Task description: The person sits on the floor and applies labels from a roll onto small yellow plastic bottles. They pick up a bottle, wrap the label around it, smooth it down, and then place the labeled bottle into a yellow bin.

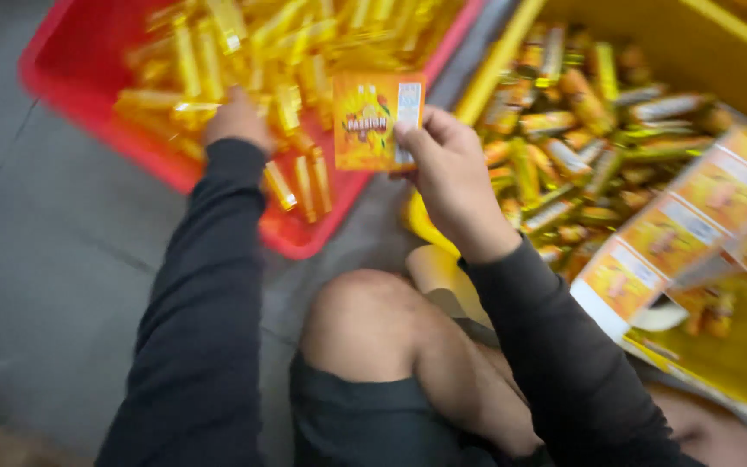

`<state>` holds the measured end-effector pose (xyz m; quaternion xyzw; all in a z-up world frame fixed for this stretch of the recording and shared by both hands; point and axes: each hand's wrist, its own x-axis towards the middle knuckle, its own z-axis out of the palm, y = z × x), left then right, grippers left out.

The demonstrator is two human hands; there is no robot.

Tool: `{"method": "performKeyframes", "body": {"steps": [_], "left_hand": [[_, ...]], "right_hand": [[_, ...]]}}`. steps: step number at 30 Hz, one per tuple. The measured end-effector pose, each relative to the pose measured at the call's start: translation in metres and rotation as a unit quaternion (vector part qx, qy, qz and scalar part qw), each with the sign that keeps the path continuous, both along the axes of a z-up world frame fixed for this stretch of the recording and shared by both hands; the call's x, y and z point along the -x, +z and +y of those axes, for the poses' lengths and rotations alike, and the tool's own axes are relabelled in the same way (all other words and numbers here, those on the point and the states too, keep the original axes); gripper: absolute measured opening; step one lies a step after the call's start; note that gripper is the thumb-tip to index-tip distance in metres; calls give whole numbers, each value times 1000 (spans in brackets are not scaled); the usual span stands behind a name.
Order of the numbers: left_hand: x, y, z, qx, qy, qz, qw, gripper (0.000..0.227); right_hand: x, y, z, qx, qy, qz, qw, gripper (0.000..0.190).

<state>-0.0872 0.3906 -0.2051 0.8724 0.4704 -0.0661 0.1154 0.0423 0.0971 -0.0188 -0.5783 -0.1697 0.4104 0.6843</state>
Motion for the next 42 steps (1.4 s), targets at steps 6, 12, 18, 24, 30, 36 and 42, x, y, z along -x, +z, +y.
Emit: {"method": "performKeyframes", "body": {"steps": [6, 12, 18, 24, 30, 36, 42], "left_hand": [[9, 139, -114, 198, 41, -461, 864, 44], [-38, 227, -273, 449, -136, -563, 681, 47], [-82, 235, -377, 609, -196, -531, 556, 47], [-109, 193, -446, 735, -117, -487, 457, 54], [-119, 164, -449, 770, -30, -476, 423, 52], [-124, 105, -428, 698, -51, -496, 514, 59], [-132, 111, -427, 676, -29, -512, 530, 61]], "right_hand": [[-16, 25, -90, -50, -105, -21, 993, 11], [-33, 24, -190, -142, -167, -67, 973, 19], [-27, 38, -281, -210, -254, -101, 939, 28], [-40, -2, -329, -175, -325, -83, 926, 23], [-54, -29, -318, -167, -318, -54, 932, 21], [-64, -60, -315, -126, -281, -41, 950, 27], [-64, -76, -312, -112, -271, -25, 956, 29]]}}
